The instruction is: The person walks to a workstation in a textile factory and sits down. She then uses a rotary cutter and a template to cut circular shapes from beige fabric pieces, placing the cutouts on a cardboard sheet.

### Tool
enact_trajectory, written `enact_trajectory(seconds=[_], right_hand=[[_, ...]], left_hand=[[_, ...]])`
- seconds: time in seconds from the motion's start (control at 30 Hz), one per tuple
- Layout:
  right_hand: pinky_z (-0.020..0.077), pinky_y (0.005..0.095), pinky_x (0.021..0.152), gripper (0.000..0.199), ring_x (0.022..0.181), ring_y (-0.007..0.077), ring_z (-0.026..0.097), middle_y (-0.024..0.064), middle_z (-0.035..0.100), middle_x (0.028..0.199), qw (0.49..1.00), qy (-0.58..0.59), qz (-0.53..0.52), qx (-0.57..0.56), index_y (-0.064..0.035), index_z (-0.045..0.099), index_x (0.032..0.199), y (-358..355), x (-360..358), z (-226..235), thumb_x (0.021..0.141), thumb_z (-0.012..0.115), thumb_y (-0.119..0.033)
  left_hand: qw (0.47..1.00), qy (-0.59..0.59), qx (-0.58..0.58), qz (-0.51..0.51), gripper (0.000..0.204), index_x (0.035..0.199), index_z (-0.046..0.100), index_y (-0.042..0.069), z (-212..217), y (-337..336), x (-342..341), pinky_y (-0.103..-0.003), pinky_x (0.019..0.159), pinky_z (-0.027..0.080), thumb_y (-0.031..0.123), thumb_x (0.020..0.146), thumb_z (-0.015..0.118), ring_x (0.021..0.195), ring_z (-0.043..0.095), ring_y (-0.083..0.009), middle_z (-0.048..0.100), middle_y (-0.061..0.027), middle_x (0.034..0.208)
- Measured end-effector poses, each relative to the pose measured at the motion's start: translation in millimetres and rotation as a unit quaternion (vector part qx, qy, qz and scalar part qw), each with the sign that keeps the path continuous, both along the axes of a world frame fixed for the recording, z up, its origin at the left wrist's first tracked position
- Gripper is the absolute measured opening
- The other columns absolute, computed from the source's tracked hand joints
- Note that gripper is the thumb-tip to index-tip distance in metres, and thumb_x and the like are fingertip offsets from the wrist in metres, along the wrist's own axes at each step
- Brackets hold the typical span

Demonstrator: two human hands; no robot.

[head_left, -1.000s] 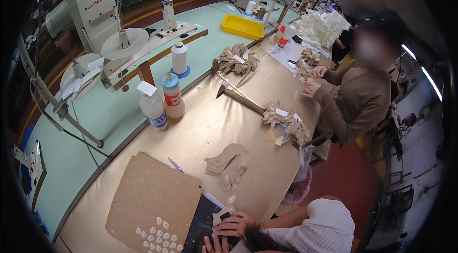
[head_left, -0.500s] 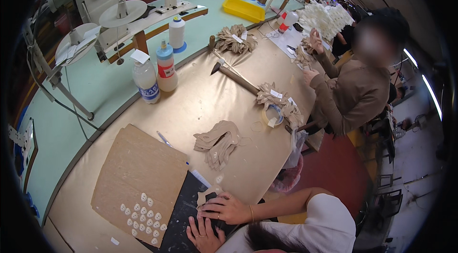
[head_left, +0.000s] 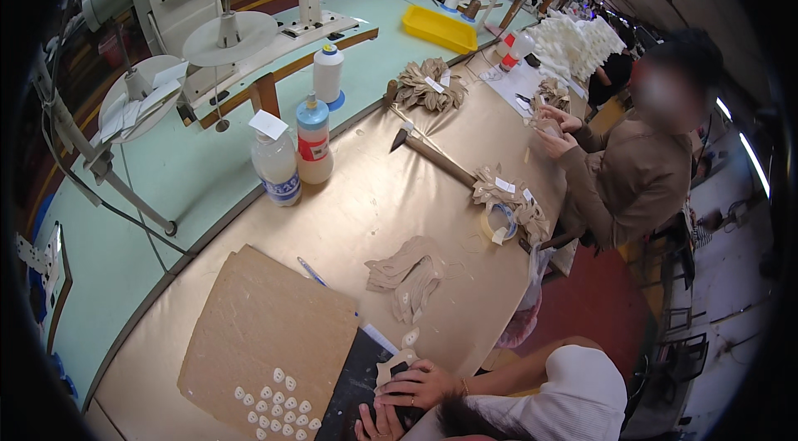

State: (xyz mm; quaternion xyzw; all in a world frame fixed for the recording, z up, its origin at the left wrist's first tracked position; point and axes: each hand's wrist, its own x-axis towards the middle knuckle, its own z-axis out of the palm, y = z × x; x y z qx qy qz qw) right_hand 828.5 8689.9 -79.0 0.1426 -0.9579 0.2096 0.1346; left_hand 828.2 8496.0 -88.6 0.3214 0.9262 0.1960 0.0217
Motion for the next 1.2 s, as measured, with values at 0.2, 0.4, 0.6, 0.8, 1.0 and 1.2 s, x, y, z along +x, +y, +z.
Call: enact_trajectory(seconds=[0.2,0.4,0.6,0.8,1.0,1.2], right_hand=[[0.0426,0.032,0.095,0.044,0.115,0.0097,0.056,-0.0106,0.058,0.131,0.999,-0.033,-0.019,0.01,-0.0308,0.059,0.129,-3,0,5,0.085,0.059,-0.021],[0.0428,0.035,0.098,0.041,0.117,0.011,0.058,-0.0088,0.056,0.129,0.994,-0.102,-0.022,-0.043,-0.032,0.057,0.125,0,-2,20,0.086,0.06,-0.021],[0.0404,0.0365,0.1,0.041,0.116,0.0103,0.058,-0.0107,0.057,0.127,0.997,-0.075,-0.024,-0.025,-0.0336,0.058,0.123,-1,4,1,0.084,0.063,-0.024],[0.0414,0.0312,0.094,0.044,0.113,0.0074,0.058,-0.0115,0.059,0.129,0.999,-0.003,-0.04,0.0,-0.0337,0.059,0.129,-7,7,-24,0.087,0.059,-0.022],[0.0422,0.0283,0.091,0.041,0.108,0.0059,0.06,-0.013,0.062,0.124,0.999,0.009,-0.037,-0.008,-0.0342,0.063,0.127,-7,3,-18,0.087,0.059,-0.023],[0.0421,0.0291,0.092,0.036,0.107,0.0062,0.061,-0.0137,0.065,0.121,0.997,0.028,-0.074,-0.026,-0.0366,0.065,0.12,-12,12,-28,0.087,0.06,-0.024]], left_hand=[[1.0,-0.012,-0.008,0.003,0.062,0.144,0.045,0.012,-3,0,-7,-0.054,0.112,0.029,0.03,0.087,0.063,0.145,0.032,-0.0347,0.041,-0.0083,0.154],[1.0,-0.015,-0.016,0.01,0.06,0.143,0.046,0.012,-5,6,-9,-0.053,0.111,0.03,0.03,0.088,0.062,0.145,0.033,-0.0332,0.042,-0.0079,0.153],[1.0,-0.009,-0.016,0.009,0.058,0.142,0.047,0.012,-9,14,-10,-0.052,0.111,0.03,0.03,0.089,0.062,0.145,0.033,-0.0318,0.042,-0.0074,0.153],[1.0,-0.004,-0.017,0.007,0.056,0.141,0.048,0.012,-12,17,-11,-0.051,0.111,0.03,0.03,0.089,0.061,0.145,0.034,-0.0303,0.043,-0.0069,0.152],[1.0,0.002,-0.016,0.004,0.055,0.14,0.049,0.012,-16,20,-14,-0.05,0.111,0.031,0.029,0.09,0.06,0.144,0.034,-0.0288,0.044,-0.0065,0.151],[1.0,0.007,-0.015,0.0,0.053,0.139,0.049,0.012,-19,24,-11,-0.05,0.111,0.031,0.029,0.09,0.06,0.144,0.035,-0.0273,0.044,-0.006,0.151]])
